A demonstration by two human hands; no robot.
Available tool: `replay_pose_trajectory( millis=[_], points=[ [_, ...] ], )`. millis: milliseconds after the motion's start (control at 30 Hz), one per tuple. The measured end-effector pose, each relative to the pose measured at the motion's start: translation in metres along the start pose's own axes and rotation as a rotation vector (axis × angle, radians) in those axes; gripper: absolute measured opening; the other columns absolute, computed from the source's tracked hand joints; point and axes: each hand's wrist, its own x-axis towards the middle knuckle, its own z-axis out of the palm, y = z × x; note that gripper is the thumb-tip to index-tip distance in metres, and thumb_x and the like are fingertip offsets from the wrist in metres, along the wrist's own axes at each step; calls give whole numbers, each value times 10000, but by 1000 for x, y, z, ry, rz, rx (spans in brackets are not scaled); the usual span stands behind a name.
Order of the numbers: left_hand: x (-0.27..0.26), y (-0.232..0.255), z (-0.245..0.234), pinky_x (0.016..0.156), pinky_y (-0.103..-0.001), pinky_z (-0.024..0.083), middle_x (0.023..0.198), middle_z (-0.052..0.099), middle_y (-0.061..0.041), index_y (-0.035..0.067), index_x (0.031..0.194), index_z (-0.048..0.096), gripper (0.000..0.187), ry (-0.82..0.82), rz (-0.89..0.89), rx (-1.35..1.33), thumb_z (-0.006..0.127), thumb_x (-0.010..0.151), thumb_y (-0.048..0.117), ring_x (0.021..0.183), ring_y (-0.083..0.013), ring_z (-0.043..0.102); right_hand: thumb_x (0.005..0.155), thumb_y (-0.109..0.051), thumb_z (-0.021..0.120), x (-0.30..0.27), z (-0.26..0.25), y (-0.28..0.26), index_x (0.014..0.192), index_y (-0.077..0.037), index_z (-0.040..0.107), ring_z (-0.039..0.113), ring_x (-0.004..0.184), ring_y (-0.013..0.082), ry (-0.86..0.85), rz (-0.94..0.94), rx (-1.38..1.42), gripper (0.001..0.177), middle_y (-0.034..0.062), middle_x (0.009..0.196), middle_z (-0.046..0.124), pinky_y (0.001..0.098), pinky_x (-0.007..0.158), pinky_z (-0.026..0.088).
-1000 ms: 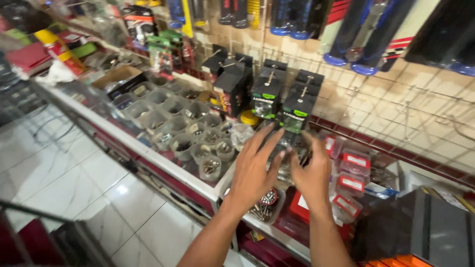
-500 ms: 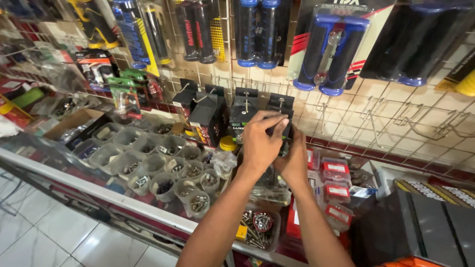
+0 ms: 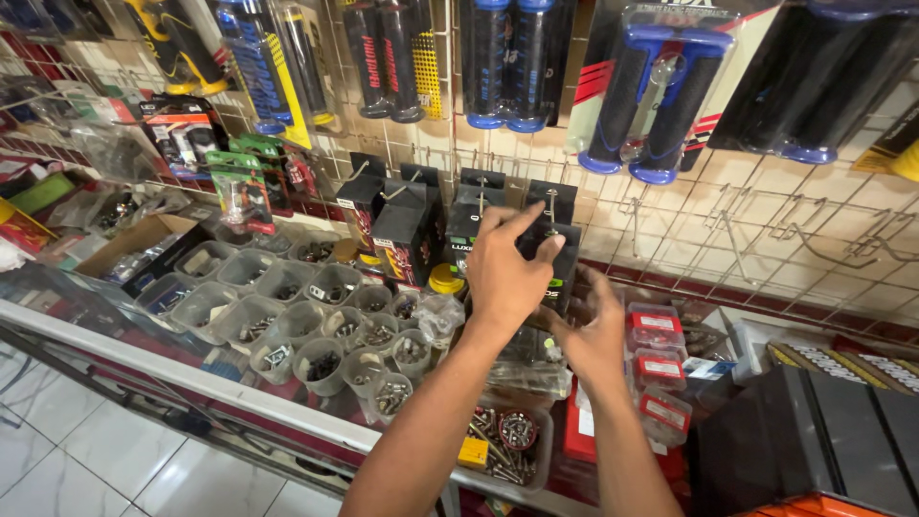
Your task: The person organizes motorcycle parts by taking packages of parts from a shelf and placing them onto a glass display counter.
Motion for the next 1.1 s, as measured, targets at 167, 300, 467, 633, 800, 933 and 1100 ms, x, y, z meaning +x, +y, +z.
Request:
replay_pose_trajectory(
  millis=[167, 300, 467, 633, 800, 933, 1100],
  points=[
    [-6, 2, -3, 816, -399, 569, 1091, 662, -73, 117, 1133, 758, 338, 5, -43, -70, 821, 857, 302, 960, -294, 715, 735, 86, 805, -3, -4, -14, 1355, 48, 539, 703, 1041, 196, -16, 11, 14, 675, 157, 1189, 716, 319, 863, 587],
    [-7, 3, -7, 838, -407, 557, 1060, 665, -87, 114, 1113, 777, 325, 63, -27, -11, 810, 830, 272, 977, -304, 707, 736, 70, 814, -7, -3, -22, 1352, 40, 539, 702, 1049, 190, -37, -14, 57, 675, 150, 1191, 709, 315, 887, 590],
    [-16, 3, -17, 896, -402, 555, 1088, 667, -116, 49, 1178, 733, 397, 142, 59, -66, 812, 875, 292, 1039, -296, 691, 735, 67, 831, -16, -7, -27, 1335, 40, 544, 683, 1077, 190, -42, -45, 85, 665, 135, 1197, 695, 320, 913, 584],
    [-49, -18, -54, 951, -336, 561, 1166, 722, -125, -28, 1319, 629, 604, -284, -41, -483, 832, 859, 306, 1074, -194, 691, 752, 30, 828, -33, -17, -18, 1353, 39, 548, 676, 1125, 200, -122, 4, 334, 664, 133, 1226, 689, 347, 970, 565],
    [-87, -36, -74, 938, -333, 574, 1133, 747, -133, -61, 1335, 591, 659, -384, -204, -522, 857, 814, 244, 1055, -175, 707, 758, -44, 839, -49, -17, -10, 1359, 42, 559, 682, 1135, 213, -247, 57, 317, 668, 136, 1237, 698, 366, 984, 553],
    [-113, -42, -87, 895, -360, 607, 1082, 765, -136, -67, 1307, 622, 630, -288, -377, -519, 850, 806, 237, 998, -175, 720, 784, -68, 820, -61, -10, -4, 1390, 55, 552, 675, 1139, 214, -402, 117, 355, 674, 150, 1238, 703, 361, 988, 540],
    [-159, -39, -111, 935, -353, 603, 1094, 759, -113, -59, 1318, 597, 636, -158, -435, -479, 849, 803, 216, 1027, -166, 727, 784, -56, 806, -83, 2, 3, 1409, 67, 531, 673, 1146, 209, -543, 188, 418, 693, 148, 1259, 694, 357, 992, 537]
  ],
)
